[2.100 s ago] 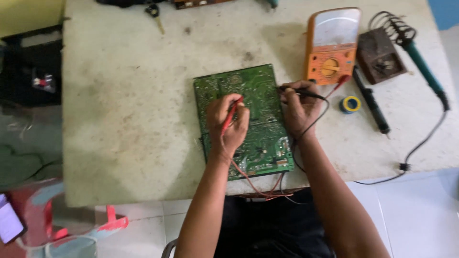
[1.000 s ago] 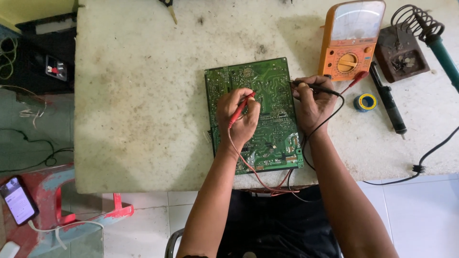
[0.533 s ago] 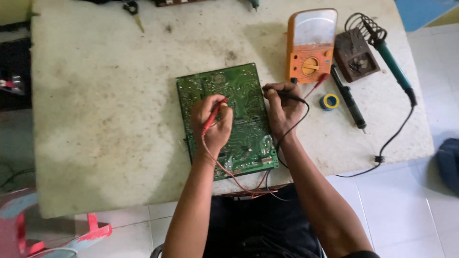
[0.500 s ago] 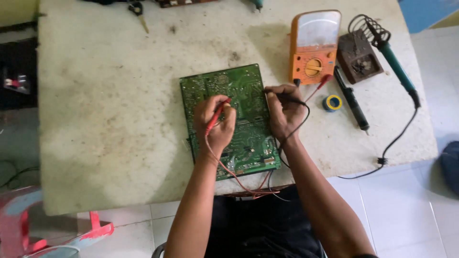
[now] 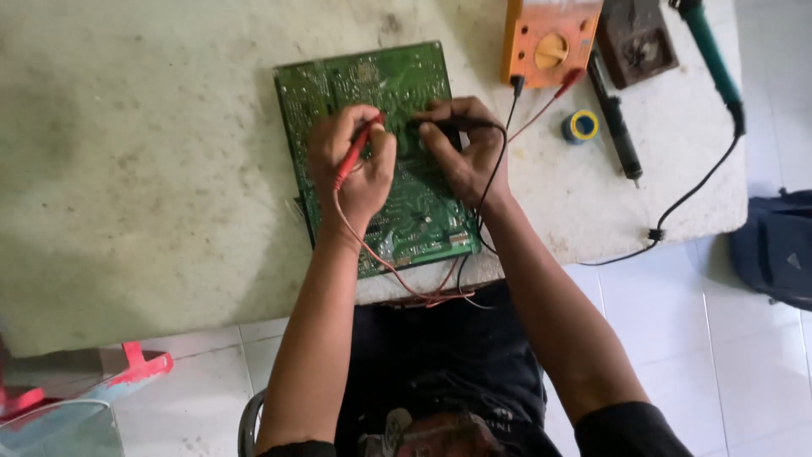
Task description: Testing electrical components on a circuit board using a multimeter to check for continuity or voltage.
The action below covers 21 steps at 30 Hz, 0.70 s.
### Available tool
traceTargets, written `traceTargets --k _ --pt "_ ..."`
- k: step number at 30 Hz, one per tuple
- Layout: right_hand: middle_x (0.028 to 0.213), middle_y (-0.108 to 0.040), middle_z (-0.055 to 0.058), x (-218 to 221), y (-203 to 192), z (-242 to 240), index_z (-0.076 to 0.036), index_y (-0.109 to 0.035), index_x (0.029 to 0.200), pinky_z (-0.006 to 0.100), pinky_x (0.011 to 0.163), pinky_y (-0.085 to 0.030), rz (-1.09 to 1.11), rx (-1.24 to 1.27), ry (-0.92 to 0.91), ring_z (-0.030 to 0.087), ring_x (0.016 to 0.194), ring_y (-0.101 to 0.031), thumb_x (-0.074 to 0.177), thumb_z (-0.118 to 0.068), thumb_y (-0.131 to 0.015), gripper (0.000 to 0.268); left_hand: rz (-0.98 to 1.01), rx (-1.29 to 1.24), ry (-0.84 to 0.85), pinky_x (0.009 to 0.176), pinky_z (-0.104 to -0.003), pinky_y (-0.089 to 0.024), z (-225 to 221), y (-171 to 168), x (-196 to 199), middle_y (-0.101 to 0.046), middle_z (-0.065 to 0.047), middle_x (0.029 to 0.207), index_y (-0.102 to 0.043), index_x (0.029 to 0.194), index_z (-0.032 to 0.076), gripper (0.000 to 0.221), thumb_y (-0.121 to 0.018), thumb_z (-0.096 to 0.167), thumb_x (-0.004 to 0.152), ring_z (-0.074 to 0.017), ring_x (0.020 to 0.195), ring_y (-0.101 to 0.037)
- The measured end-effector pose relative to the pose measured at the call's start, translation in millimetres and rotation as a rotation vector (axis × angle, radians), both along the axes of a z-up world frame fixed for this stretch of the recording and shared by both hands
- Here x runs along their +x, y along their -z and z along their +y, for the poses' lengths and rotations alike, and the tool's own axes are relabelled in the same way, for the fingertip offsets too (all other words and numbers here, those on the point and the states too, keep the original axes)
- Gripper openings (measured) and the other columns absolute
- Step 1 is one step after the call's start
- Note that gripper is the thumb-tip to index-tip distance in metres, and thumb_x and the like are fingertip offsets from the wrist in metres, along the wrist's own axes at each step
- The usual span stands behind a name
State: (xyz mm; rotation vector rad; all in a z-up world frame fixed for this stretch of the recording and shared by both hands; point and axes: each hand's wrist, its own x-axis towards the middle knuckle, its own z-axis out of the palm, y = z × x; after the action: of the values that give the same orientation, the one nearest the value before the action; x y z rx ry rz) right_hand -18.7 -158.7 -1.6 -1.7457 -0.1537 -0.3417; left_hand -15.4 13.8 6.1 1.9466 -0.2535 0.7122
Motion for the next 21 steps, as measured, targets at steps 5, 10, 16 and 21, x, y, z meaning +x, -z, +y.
traceTargets --k 5,10,16,21 --pt "0.100 -0.077 0.015 8 -10 4 -0.005 -0.070 0.104 0.042 0.105 -0.050 -0.029 0.011 -0.040 0.027 0.110 -0.073 0.091 -0.010 -0.082 0.018 -0.038 -0.037 -0.010 0.077 -0.038 -0.052 0 -2 10 -0.070 -0.007 0.076 -0.070 0.095 0.011 0.014 -0.065 0.003 0.085 -0.0273 0.070 -0.066" --pt "0.101 -0.077 0.013 10 -10 1 -0.007 -0.072 0.103 0.037 0.095 -0.055 0.021 -0.032 -0.028 0.025 0.101 -0.075 0.090 -0.011 -0.084 0.018 -0.016 -0.022 -0.061 0.077 -0.039 -0.054 -2 -3 9 -0.071 -0.007 0.077 -0.070 0.094 0.013 0.015 -0.067 0.006 0.081 -0.0300 0.072 -0.069" --pt "0.095 -0.077 0.015 10 2 2 -0.003 -0.071 0.100 0.037 0.090 -0.057 0.007 0.097 -0.011 0.024 0.095 -0.075 0.091 -0.005 -0.081 0.014 0.013 -0.026 -0.058 0.080 -0.039 -0.055 -2 -9 8 -0.073 -0.006 0.079 -0.073 0.094 0.015 0.016 -0.068 0.009 0.080 -0.0302 0.075 -0.071" --pt "0.096 -0.078 0.014 9 -8 2 -0.007 -0.075 0.099 0.037 0.089 -0.058 0.006 0.025 0.035 0.025 0.095 -0.077 0.087 -0.013 -0.084 0.016 0.034 0.007 0.011 0.079 -0.041 -0.053 2 -4 8 -0.072 -0.010 0.080 -0.072 0.097 0.011 0.015 -0.066 0.006 0.084 -0.0319 0.075 -0.068"
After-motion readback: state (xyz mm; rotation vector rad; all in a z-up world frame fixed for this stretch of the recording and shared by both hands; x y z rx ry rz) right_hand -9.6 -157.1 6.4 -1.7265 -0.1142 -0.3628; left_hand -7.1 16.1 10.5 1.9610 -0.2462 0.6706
